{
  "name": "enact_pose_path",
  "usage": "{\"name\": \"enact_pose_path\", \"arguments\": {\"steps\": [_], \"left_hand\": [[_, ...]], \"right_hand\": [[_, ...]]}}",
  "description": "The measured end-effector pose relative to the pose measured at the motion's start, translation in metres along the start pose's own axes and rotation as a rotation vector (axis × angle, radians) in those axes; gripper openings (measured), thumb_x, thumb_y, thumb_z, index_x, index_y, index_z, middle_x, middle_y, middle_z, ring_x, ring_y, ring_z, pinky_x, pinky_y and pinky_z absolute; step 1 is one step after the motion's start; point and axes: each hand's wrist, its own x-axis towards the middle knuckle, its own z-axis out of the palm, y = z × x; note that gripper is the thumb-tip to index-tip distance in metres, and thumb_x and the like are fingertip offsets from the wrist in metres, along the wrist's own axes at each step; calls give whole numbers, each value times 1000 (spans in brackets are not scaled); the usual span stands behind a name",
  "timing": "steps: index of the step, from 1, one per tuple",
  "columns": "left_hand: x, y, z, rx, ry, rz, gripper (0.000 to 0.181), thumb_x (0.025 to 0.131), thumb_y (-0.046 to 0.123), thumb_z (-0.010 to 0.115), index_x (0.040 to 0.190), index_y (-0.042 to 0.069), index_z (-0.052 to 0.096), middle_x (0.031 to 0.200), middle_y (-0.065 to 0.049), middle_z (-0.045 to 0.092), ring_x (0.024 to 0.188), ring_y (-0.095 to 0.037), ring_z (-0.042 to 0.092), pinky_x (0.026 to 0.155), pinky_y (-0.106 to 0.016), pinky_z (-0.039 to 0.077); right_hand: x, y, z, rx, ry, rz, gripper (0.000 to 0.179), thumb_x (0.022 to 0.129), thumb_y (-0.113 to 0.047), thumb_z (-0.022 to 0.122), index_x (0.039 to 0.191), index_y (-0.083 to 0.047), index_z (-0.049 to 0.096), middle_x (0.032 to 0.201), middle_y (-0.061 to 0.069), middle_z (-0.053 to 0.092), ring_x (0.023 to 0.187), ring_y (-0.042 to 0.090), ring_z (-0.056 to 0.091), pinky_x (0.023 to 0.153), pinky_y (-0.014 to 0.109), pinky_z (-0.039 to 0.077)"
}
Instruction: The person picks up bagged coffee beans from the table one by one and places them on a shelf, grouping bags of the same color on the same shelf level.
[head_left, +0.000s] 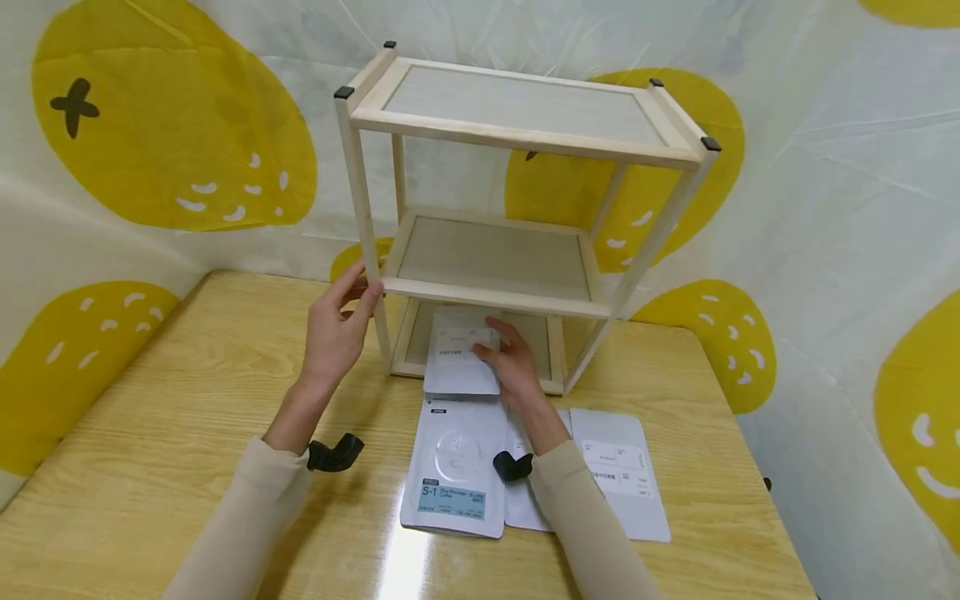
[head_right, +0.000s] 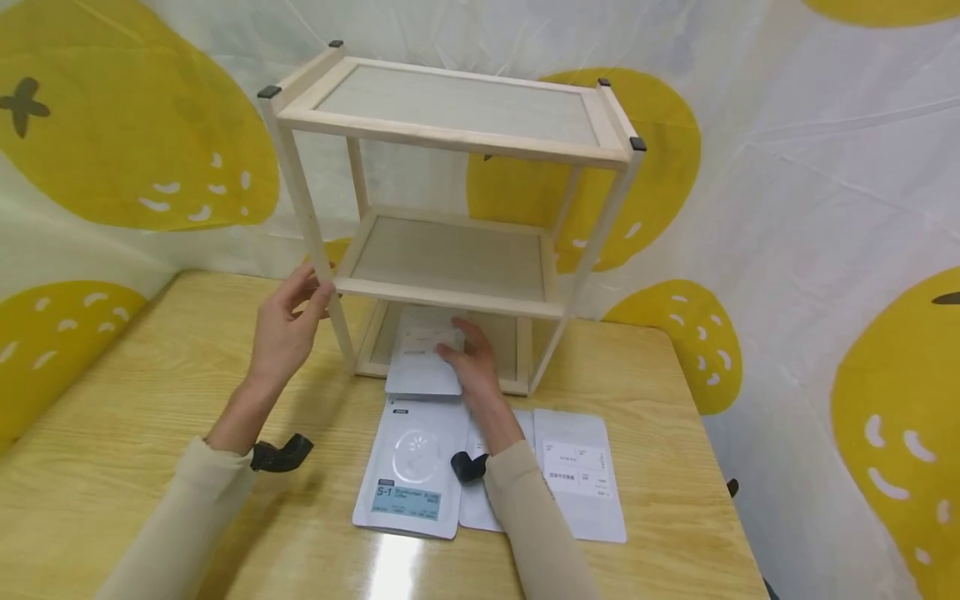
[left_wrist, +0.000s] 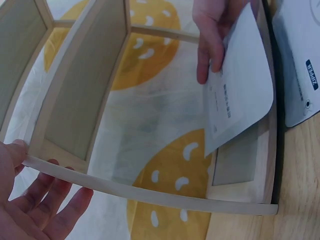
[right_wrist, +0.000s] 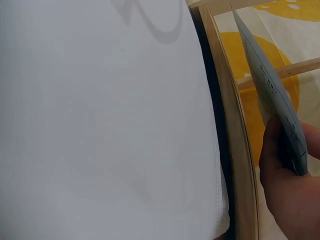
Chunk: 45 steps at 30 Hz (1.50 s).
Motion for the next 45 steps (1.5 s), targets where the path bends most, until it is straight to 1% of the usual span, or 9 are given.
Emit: {"name": "enact_pose_path", "arguments": {"steps": [7,10,16,20,27,36,40,43,45], "left_hand": [[0,-1,0,-20,-2,-7,42,107,29,60,149,24,60,116,-18,71,103,-10,65,74,-10,53],[0,-1,0,-21,-5,-9,42,107,28,60,149,26,60,116,-18,71,102,-7,64,74,-10,53],[0,-1,0,-14,1,-2,42,107,30,61,149,27,60,115,-17,71,101,-5,64,73,-10,53],[0,-2,0,-17,2,0,41,107,30,60,148,28,60,115,-17,71,102,-7,64,73,-11,53],[1,-2,1,-11,6,9,41,107,30,60,148,28,60,114,-17,72,101,-9,65,73,-10,53],[1,-4,2,-30,3,7,41,107,30,61,148,27,61,114,-19,71,104,-18,65,74,-10,54],[1,-3,2,-32,3,6,41,107,29,61,148,27,61,114,-18,71,102,-12,65,73,-11,53],[1,-3,2,-28,3,7,41,107,29,60,148,27,61,114,-18,72,101,-7,64,73,-11,53],[0,-3,1,-23,3,8,41,107,29,60,148,27,61,115,-18,72,101,-6,64,73,-11,53]], "right_hand": [[6,-4,7,19,13,8,60,92,1,73,147,-17,59,171,13,21,155,39,24,120,49,39],[9,-4,11,56,-7,29,63,93,4,72,150,-17,56,168,17,27,147,36,36,111,43,46],[20,0,19,203,-98,25,71,94,14,62,158,-12,44,147,29,51,109,21,63,86,25,57],[26,3,24,206,-132,19,75,94,18,60,160,-10,39,146,28,53,109,20,65,84,23,58],[33,5,32,98,-126,3,79,92,16,64,161,-12,39,151,23,53,124,28,59,94,24,54],[40,3,39,-49,-75,22,81,90,10,71,160,-15,41,152,25,52,122,28,58,104,37,52],[40,2,39,-121,-81,-5,80,90,8,73,160,-15,41,145,27,57,114,28,62,96,35,54],[39,0,37,-240,-81,-64,79,90,4,76,159,-12,41,137,28,62,107,27,64,86,31,54],[38,-2,36,-338,-64,-111,77,89,-1,78,157,-10,43,135,27,64,108,28,63,86,32,53]]}}
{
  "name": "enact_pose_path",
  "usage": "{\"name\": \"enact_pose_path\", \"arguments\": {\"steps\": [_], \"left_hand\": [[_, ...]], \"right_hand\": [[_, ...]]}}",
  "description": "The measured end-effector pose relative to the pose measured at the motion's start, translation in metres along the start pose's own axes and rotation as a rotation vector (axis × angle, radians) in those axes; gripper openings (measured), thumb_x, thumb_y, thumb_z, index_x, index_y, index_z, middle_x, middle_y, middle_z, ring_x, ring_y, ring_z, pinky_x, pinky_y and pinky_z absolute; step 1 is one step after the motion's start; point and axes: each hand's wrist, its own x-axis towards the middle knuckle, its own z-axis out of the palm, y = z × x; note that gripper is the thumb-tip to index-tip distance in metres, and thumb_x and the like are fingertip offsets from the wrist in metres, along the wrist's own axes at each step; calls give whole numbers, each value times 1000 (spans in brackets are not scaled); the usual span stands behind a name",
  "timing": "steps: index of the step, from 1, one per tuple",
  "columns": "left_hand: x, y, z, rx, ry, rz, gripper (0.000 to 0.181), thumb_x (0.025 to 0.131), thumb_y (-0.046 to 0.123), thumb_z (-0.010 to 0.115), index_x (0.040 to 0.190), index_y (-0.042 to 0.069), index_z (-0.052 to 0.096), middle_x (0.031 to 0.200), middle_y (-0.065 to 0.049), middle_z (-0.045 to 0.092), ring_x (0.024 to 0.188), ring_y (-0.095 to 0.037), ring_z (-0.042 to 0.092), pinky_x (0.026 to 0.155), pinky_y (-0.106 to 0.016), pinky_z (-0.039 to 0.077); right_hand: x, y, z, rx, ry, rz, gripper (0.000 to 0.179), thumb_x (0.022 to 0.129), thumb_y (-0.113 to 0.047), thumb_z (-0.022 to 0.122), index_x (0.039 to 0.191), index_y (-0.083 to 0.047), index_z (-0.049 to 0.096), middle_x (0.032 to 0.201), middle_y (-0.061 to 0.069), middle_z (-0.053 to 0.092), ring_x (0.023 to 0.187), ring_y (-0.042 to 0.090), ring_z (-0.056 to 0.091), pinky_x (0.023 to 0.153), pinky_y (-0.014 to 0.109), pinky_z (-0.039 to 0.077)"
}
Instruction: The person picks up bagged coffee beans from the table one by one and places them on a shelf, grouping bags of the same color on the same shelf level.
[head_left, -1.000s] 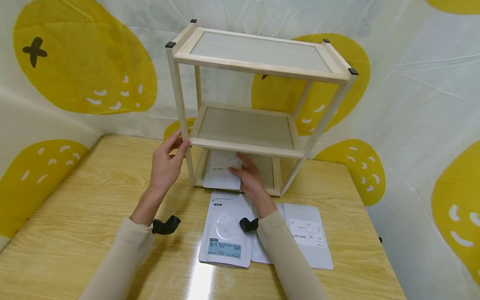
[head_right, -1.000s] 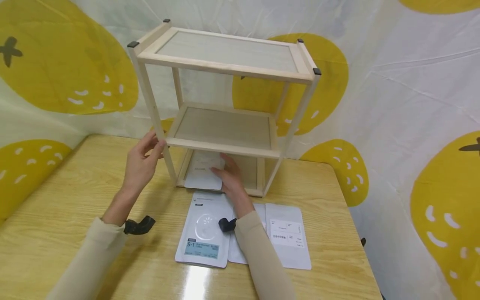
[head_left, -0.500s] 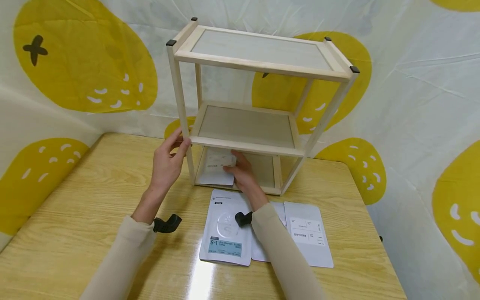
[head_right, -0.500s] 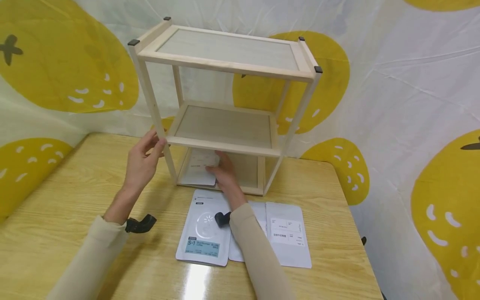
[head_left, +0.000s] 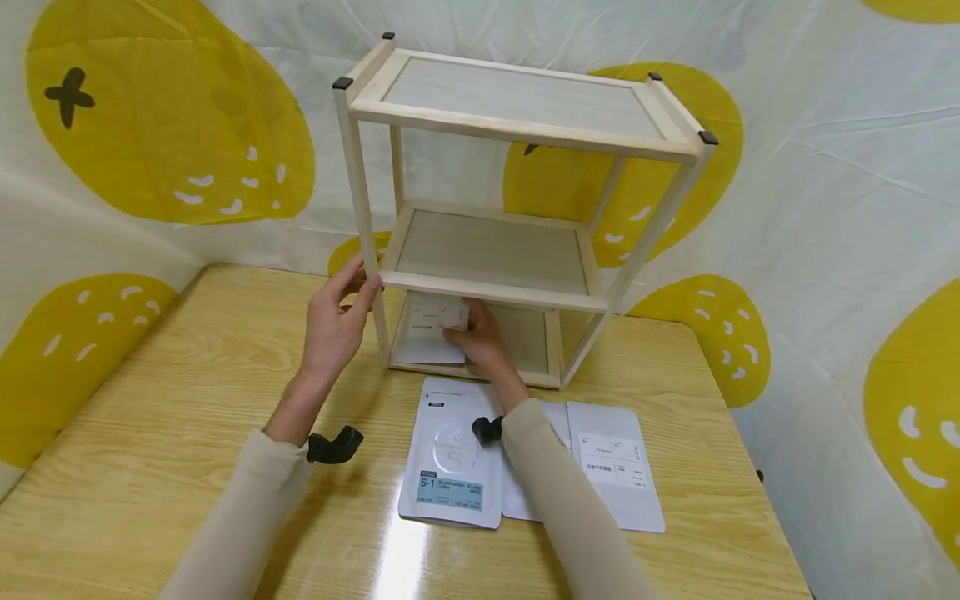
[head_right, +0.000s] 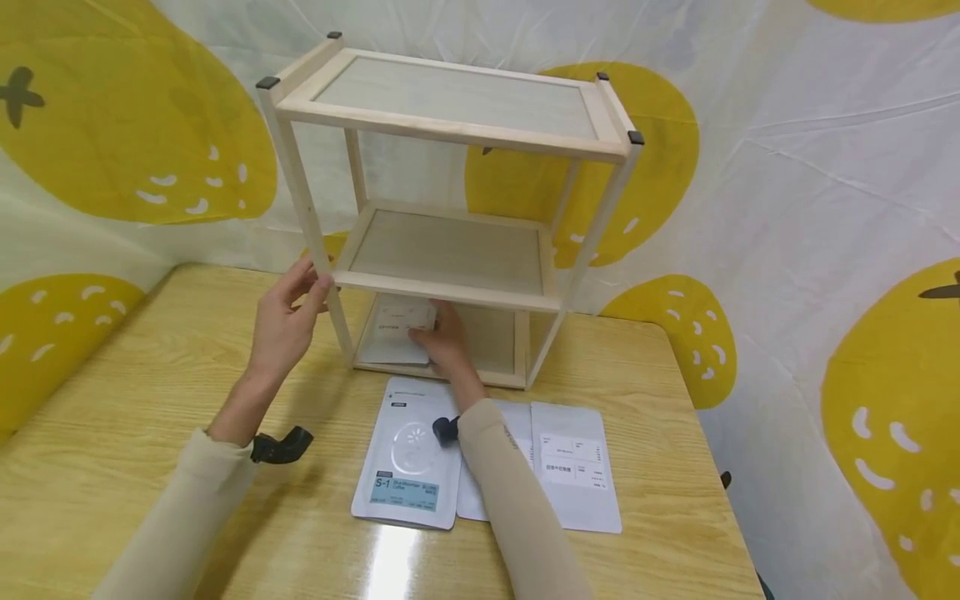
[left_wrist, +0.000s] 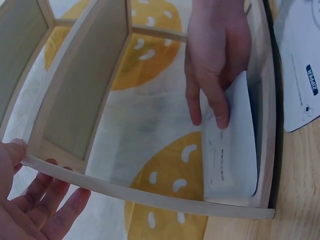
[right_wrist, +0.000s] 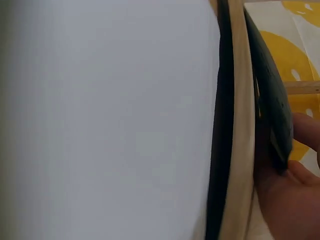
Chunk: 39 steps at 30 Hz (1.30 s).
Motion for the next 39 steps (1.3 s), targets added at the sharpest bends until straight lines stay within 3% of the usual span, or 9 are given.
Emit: {"name": "enact_pose_path", "arguments": {"steps": [5,11,16,23,29,39], "left_hand": [[1,1,0,5,-6,0,41,107,28,60,149,26,60,117,-18,72,102,-5,64,74,-10,53],[2,0,0,6,1,-7,42,107,29,60,149,27,59,117,-18,71,102,-5,63,73,-10,53],[3,1,0,12,2,1,44,107,29,60,151,22,58,117,-18,71,102,-5,63,74,-10,53],[2,1,-3,4,0,-17,43,107,30,60,150,27,59,118,-18,70,103,-6,63,76,-9,54],[0,2,-5,12,5,-19,42,107,28,60,150,27,59,118,-18,71,102,-2,63,76,-10,55],[-2,2,-2,2,-7,-25,44,107,28,60,151,22,58,117,-18,70,102,-1,63,77,-11,56]], "right_hand": [[0,-4,-6,-200,54,-40,70,87,-11,82,150,-7,51,127,24,67,110,32,63,89,38,53],[1,-5,-7,-263,35,-40,64,88,-12,82,144,-1,55,122,23,69,108,33,67,82,33,55],[1,-9,-6,-275,6,-25,66,89,-12,83,147,-1,53,127,22,68,112,34,67,88,39,57],[2,-11,-4,-414,4,-43,60,90,-17,83,142,-1,57,129,17,63,112,29,60,99,43,53],[-10,-17,-12,-418,-10,-43,35,93,-18,78,122,-1,67,122,18,63,111,32,60,97,46,53],[-44,-22,-42,-429,-7,-79,23,96,-18,72,116,-6,72,116,16,71,109,32,67,95,46,56]]}}
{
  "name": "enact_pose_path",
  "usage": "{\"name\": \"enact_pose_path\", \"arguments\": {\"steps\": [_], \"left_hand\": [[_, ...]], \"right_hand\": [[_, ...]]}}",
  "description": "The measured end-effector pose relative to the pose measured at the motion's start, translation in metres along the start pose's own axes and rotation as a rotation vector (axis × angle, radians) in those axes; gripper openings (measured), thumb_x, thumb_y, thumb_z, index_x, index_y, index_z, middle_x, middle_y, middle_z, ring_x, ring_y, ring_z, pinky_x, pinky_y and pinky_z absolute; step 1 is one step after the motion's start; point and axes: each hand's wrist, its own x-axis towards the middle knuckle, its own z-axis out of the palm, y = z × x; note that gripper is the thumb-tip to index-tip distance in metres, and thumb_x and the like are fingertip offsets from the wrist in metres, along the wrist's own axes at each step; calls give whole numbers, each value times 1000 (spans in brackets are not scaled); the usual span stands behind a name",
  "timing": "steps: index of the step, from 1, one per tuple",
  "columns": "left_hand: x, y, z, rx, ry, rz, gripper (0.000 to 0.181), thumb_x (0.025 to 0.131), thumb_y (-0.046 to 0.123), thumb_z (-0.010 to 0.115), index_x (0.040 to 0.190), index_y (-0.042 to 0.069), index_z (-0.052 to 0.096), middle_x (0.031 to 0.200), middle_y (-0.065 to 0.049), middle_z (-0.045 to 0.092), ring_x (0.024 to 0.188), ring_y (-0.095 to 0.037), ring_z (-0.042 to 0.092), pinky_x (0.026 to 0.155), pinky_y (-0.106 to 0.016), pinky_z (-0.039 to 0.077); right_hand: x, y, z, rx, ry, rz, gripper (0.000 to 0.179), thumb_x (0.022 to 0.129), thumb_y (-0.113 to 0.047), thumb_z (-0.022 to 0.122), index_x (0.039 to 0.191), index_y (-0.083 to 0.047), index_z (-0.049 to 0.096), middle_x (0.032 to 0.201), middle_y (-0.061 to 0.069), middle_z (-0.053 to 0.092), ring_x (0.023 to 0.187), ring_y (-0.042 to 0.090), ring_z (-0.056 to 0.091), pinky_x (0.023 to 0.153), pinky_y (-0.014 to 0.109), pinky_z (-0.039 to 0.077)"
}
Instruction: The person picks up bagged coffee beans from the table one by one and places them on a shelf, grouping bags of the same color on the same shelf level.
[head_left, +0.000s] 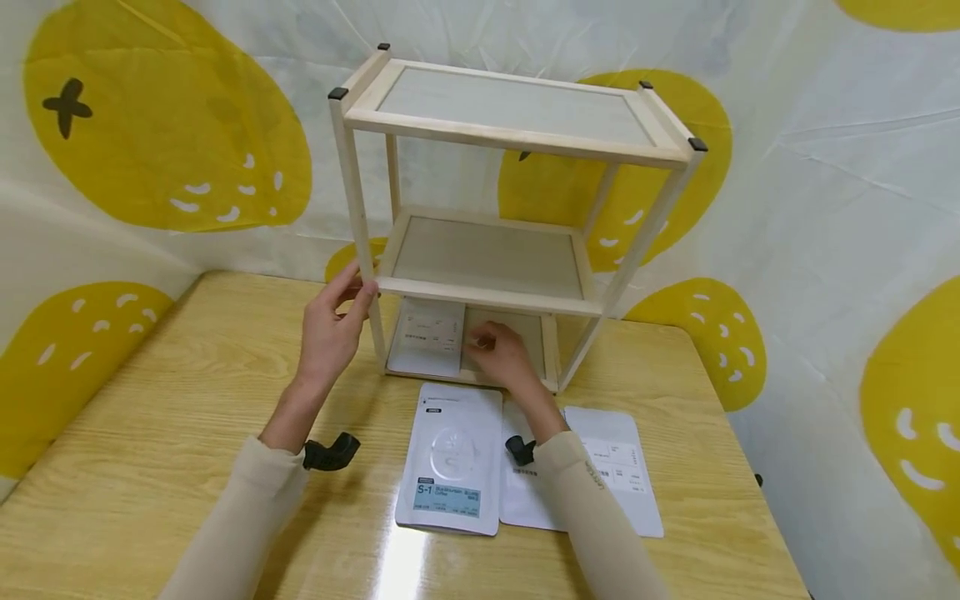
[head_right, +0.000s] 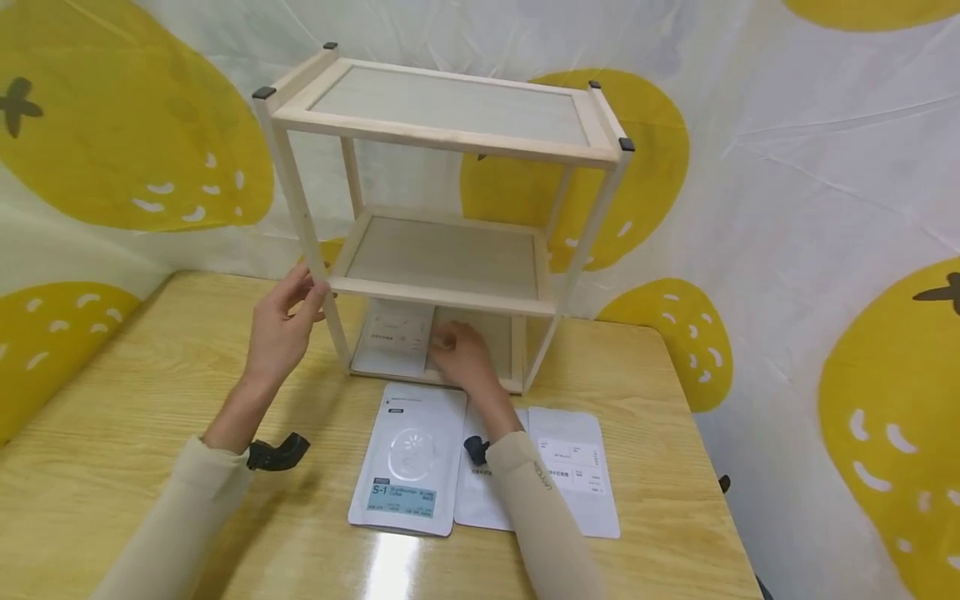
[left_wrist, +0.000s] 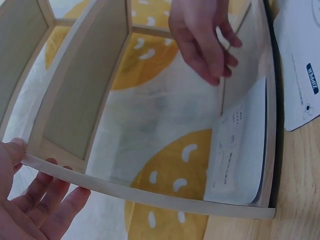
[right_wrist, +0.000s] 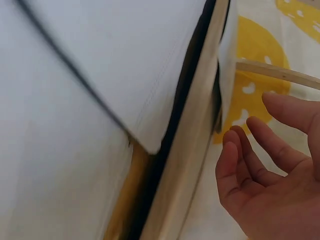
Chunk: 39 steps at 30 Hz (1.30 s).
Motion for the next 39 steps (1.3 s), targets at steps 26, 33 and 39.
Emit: {"name": "enact_pose_path", "arguments": {"steps": [26,33,39], "left_hand": [[8,3,1,-1,6,17,43,106,31,61,149,28,59,116,-16,71,102,-4,64,76,-13,57],[6,0,2,-5,15,22,42,107,31,61,149,26,60,115,-16,71,102,-4,64,77,-12,56],[1,-3,2,2,14,5,42,107,31,61,148,25,60,115,-15,70,101,-2,64,77,-14,57]], "right_hand": [[-60,29,-55,293,80,-72,26,100,-17,72,123,-4,71,123,16,70,104,15,65,86,22,52],[-81,41,-67,257,84,-39,30,101,-24,72,125,-7,71,124,13,70,103,7,64,87,20,52],[-103,55,-77,219,102,4,35,102,-28,70,128,-4,69,126,11,69,105,7,64,88,18,53]]}}
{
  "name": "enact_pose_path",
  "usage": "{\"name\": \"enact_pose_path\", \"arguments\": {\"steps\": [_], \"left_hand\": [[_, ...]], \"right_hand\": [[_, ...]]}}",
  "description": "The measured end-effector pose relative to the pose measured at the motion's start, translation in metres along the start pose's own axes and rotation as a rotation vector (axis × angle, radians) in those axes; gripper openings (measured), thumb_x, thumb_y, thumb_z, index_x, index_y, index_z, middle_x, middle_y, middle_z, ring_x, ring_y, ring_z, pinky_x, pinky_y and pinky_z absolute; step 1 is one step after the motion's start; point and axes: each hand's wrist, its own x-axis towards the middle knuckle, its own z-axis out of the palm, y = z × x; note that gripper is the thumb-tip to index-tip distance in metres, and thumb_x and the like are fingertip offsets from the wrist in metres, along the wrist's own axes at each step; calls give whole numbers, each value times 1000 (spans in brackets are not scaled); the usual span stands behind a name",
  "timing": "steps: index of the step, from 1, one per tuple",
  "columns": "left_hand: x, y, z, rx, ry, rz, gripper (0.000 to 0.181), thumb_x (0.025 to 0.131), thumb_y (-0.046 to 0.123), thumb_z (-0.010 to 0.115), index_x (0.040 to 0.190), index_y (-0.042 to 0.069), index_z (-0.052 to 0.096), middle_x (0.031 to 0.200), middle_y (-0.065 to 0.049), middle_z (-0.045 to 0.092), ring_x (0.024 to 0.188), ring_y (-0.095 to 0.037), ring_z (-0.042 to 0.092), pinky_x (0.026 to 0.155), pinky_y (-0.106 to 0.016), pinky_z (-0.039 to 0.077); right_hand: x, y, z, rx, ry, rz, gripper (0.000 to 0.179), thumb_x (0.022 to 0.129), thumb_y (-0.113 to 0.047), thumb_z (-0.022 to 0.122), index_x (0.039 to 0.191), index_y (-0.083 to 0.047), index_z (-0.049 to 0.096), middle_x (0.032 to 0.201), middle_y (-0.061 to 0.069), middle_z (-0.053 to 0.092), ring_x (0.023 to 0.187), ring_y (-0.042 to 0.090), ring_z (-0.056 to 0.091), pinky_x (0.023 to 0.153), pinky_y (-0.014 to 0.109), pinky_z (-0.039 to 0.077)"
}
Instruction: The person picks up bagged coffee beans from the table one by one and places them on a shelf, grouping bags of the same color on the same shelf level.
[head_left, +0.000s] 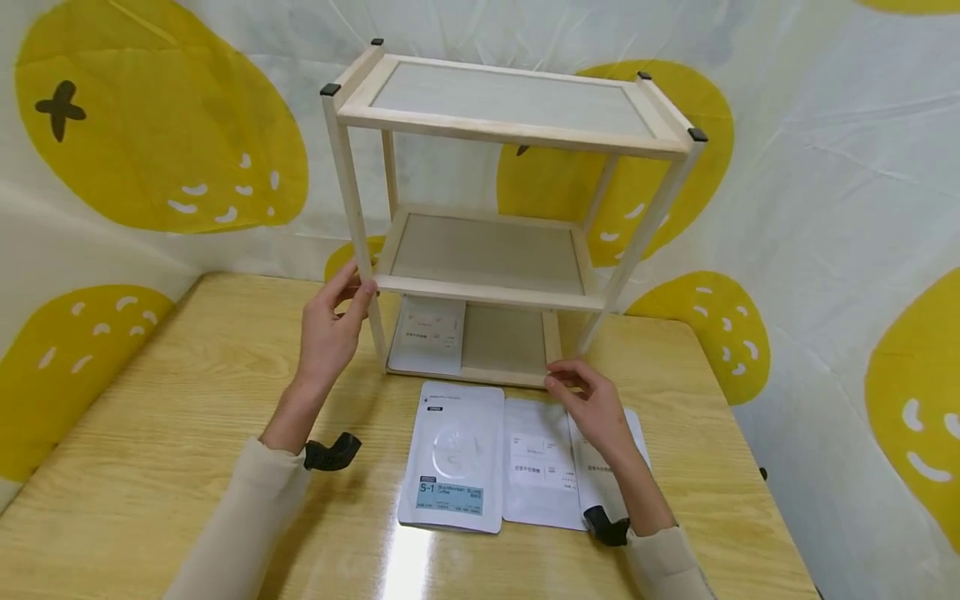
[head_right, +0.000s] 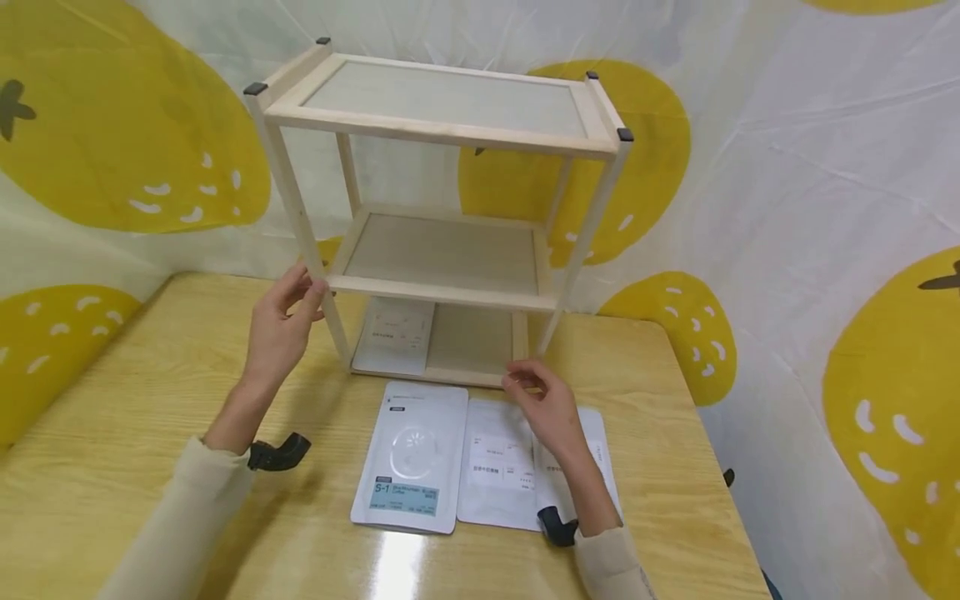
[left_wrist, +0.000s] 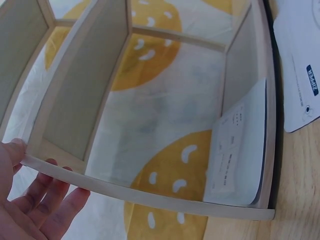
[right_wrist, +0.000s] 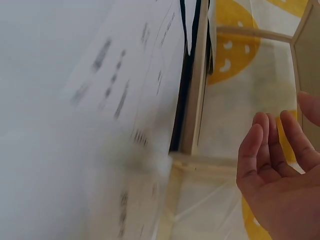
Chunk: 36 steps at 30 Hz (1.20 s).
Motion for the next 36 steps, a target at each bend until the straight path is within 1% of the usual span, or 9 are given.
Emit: {"name": "enact_pose_path", "arguments": {"steps": [4,11,15,20,23,26,28,32,36], "left_hand": [[-1,0,-1,5,5,4,42,107,30,61,148,26,61,115,-16,71,100,-1,63,76,-14,57],[-1,2,1,-4,-24,-1,43,107,29,60,150,25,59,116,-17,70,101,-6,63,75,-13,57],[-2,1,2,-9,-26,-4,43,107,28,60,150,26,59,116,-18,71,101,-8,63,74,-13,56],[-1,0,3,-11,-26,-2,43,107,28,60,150,25,59,117,-18,71,101,-10,63,73,-11,55],[0,1,2,-7,-19,4,43,107,29,60,150,24,59,117,-17,71,101,-10,63,72,-10,54],[1,2,2,-7,-15,8,44,107,29,60,150,23,59,117,-18,72,103,-14,64,73,-10,54],[1,3,1,-11,-14,8,44,107,29,60,150,23,58,117,-18,71,104,-16,64,74,-11,54],[0,3,0,-11,-7,3,43,107,29,61,150,24,59,117,-17,71,105,-20,64,76,-13,56],[0,2,0,-9,-3,5,42,107,29,60,149,26,60,117,-17,71,105,-16,64,75,-13,56]], "right_hand": [[-11,6,-9,-25,21,26,36,102,-29,69,129,-5,69,127,13,70,105,5,63,89,17,52],[-28,15,-25,-73,114,127,34,101,-25,71,129,-5,69,122,13,72,99,-1,61,86,12,50],[-35,21,-33,-96,138,176,38,101,-28,71,132,-6,67,127,14,70,98,-3,59,85,10,48],[-41,28,-42,-149,136,240,48,100,-33,72,140,-8,61,140,14,63,113,13,60,88,6,43],[-42,32,-48,-179,123,278,56,99,-34,73,145,-6,56,147,17,57,126,27,55,100,18,45],[-44,35,-54,-199,95,312,64,98,-31,75,149,-2,50,153,22,48,137,38,48,114,43,45],[-46,37,-58,-219,74,334,69,97,-28,77,151,1,46,156,26,42,142,44,43,118,56,41],[-49,39,-63,-268,41,388,77,95,-28,79,155,3,40,158,35,30,145,52,38,119,63,37],[-51,40,-65,-331,39,431,81,92,-27,81,154,3,39,152,40,29,141,55,39,114,66,40]]}}
